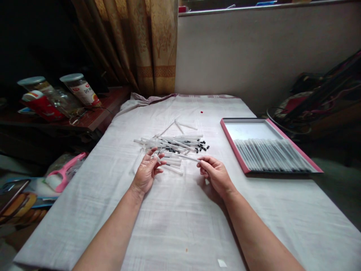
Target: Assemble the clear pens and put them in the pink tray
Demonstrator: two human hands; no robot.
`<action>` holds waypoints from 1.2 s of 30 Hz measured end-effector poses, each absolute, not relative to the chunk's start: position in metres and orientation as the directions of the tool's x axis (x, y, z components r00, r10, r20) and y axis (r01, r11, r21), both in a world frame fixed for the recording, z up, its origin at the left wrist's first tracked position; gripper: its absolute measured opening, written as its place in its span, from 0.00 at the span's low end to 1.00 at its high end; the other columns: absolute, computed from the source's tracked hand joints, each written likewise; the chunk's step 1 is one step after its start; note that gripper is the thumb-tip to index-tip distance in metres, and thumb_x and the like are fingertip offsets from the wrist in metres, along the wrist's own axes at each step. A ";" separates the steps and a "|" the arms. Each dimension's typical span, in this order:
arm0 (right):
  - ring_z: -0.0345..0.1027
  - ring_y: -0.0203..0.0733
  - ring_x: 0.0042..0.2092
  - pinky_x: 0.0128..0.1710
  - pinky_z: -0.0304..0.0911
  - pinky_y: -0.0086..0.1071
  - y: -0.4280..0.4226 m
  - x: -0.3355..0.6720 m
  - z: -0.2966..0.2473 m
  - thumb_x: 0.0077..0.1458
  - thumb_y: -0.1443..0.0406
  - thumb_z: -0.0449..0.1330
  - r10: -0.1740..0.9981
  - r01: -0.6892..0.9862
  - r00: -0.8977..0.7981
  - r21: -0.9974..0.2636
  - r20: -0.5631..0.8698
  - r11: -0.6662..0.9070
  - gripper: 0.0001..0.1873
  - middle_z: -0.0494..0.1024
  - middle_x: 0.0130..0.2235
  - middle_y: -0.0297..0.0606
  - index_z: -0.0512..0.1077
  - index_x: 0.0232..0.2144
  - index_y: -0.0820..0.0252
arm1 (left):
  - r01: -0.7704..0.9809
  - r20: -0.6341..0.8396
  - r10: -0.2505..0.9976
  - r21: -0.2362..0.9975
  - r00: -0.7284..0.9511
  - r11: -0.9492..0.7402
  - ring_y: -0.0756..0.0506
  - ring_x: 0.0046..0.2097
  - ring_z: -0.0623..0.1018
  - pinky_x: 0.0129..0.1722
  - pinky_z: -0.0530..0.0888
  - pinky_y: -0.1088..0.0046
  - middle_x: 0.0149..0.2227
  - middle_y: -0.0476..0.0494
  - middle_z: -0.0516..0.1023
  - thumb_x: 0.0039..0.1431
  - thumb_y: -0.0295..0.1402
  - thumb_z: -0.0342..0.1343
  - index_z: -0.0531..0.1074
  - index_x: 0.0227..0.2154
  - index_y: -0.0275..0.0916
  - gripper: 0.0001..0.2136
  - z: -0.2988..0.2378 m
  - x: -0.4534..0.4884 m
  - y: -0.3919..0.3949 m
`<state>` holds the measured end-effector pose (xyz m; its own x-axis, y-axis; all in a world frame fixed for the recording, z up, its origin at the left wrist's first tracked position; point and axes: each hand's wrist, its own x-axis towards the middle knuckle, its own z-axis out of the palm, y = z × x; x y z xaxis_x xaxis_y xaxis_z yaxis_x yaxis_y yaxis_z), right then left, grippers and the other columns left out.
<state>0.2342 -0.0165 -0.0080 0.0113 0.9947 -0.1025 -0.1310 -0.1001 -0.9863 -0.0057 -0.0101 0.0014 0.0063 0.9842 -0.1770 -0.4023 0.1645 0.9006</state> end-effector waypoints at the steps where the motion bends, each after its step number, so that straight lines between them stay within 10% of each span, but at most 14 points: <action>1: 0.59 0.30 0.21 0.17 0.50 0.24 -0.018 0.233 -0.006 0.44 0.54 0.64 0.994 -0.136 -0.004 -0.985 -0.110 -0.110 0.18 0.76 0.27 0.36 0.75 0.34 0.61 | -0.407 -0.175 0.985 0.899 0.012 0.164 0.51 0.36 0.80 0.23 0.75 0.83 0.42 0.50 0.78 0.51 0.39 0.64 0.65 0.46 0.45 0.21 0.001 -0.003 -0.011; 17: 0.61 0.31 0.20 0.17 0.56 0.25 -0.021 0.224 -0.009 0.46 0.54 0.62 0.990 0.004 -0.045 -0.991 -0.133 -0.133 0.19 0.78 0.27 0.37 0.78 0.36 0.62 | -0.243 -0.089 0.994 0.965 0.064 0.102 0.48 0.41 0.79 0.29 0.72 0.79 0.46 0.43 0.78 0.54 0.44 0.60 0.65 0.40 0.40 0.16 -0.005 0.011 -0.017; 26: 0.75 0.45 0.36 0.40 0.69 0.37 -0.020 0.242 -0.003 0.50 0.60 0.60 0.953 0.318 -0.301 -0.945 -0.020 0.081 0.12 0.83 0.34 0.38 0.81 0.33 0.57 | 0.282 -0.082 0.977 0.959 0.196 0.024 0.49 0.29 0.75 0.27 0.70 0.77 0.29 0.48 0.79 0.54 0.37 0.59 0.75 0.36 0.37 0.10 -0.011 0.008 -0.022; 36: 0.76 0.46 0.37 0.41 0.69 0.36 -0.020 0.247 -0.006 0.52 0.60 0.59 0.938 0.385 -0.346 -0.917 -0.034 0.109 0.12 0.83 0.35 0.39 0.80 0.33 0.59 | 0.499 -0.025 0.946 0.854 0.322 -0.148 0.45 0.40 0.80 0.42 0.73 0.72 0.37 0.46 0.83 0.54 0.32 0.58 0.80 0.35 0.40 0.08 -0.005 0.002 -0.024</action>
<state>0.2475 -0.0200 -0.0058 -0.3458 0.9377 -0.0340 0.3847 0.1086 -0.9166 0.0019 -0.0235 -0.0052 0.3219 0.9465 -0.0245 0.4993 -0.1477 0.8538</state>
